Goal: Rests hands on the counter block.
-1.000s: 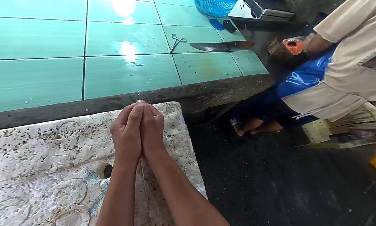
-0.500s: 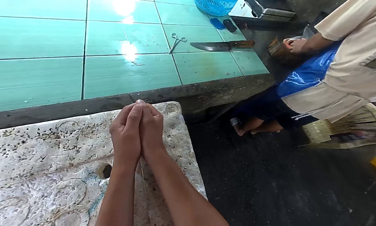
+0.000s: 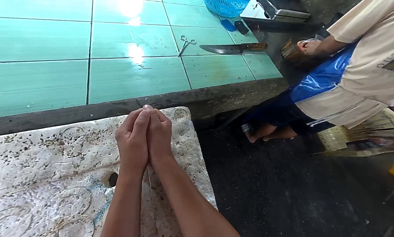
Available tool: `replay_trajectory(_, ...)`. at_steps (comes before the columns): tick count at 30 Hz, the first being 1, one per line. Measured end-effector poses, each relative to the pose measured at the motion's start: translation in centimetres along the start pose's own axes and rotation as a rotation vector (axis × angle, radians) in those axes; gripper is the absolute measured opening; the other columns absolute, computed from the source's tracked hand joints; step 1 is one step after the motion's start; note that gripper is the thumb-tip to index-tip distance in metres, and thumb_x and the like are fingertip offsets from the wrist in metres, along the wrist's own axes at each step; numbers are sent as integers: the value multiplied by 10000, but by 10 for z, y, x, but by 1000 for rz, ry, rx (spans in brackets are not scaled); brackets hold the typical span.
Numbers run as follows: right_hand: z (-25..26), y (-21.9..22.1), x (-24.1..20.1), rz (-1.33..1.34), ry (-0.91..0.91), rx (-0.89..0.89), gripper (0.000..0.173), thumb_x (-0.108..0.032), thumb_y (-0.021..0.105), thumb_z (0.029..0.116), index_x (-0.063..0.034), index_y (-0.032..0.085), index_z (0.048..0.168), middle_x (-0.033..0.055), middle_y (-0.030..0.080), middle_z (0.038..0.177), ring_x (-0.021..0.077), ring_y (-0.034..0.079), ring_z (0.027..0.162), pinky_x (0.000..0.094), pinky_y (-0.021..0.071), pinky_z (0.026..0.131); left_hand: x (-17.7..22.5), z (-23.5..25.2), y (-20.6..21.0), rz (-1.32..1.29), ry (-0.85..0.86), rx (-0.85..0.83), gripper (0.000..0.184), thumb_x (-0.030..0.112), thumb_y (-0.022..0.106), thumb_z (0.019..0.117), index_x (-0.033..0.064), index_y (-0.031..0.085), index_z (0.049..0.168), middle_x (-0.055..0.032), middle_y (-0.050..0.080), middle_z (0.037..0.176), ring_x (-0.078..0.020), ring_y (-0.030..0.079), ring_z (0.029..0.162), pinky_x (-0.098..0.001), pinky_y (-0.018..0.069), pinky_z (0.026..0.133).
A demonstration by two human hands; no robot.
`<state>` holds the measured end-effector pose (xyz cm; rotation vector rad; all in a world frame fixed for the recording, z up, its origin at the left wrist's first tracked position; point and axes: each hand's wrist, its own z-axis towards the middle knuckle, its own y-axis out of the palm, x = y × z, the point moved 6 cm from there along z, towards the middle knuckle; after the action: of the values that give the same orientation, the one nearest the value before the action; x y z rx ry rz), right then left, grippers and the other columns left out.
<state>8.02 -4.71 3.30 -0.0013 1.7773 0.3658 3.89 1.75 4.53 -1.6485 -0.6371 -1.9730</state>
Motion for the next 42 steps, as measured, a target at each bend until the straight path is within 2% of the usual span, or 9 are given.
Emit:
replay_trajectory(9, -1, 0, 1, 23, 22, -6, 450, -486, 468, 1068, -146, 651, 836, -14, 520, 635, 60, 487, 534, 238, 402, 479, -2, 0, -1, 33, -18, -1, 310, 340, 462, 1073, 144, 694, 1136, 98, 672, 931, 25, 640, 829, -189, 546, 752)
replay_trajectory(14, -1, 0, 2, 14, 27, -1, 447, -487, 459, 1070, -149, 665, 861, -16, 533, 651, 58, 500, 551, 240, 408, 491, -2, 0, -1, 13, -18, 1, 297, 338, 467, 1072, 154, 697, 1108, 103, 666, 912, 19, 638, 813, -189, 544, 737)
replay_trajectory(20, 0, 0, 2, 12, 23, 2, 454, -482, 469, 1068, -145, 634, 812, -11, 509, 626, 69, 479, 530, 250, 393, 478, -1, 0, -1, -3, -16, -1, 299, 332, 467, 1074, 147, 699, 1115, 97, 674, 916, 18, 646, 821, -192, 549, 750)
replay_trajectory(42, 0, 0, 2, 17, 17, -2, 452, -480, 461, 1072, -146, 653, 836, -14, 524, 644, 62, 492, 546, 243, 399, 489, -1, 1, -1, 8, -12, 5, 291, 328, 469, 1073, 155, 701, 1104, 104, 670, 898, 19, 643, 802, -189, 548, 728)
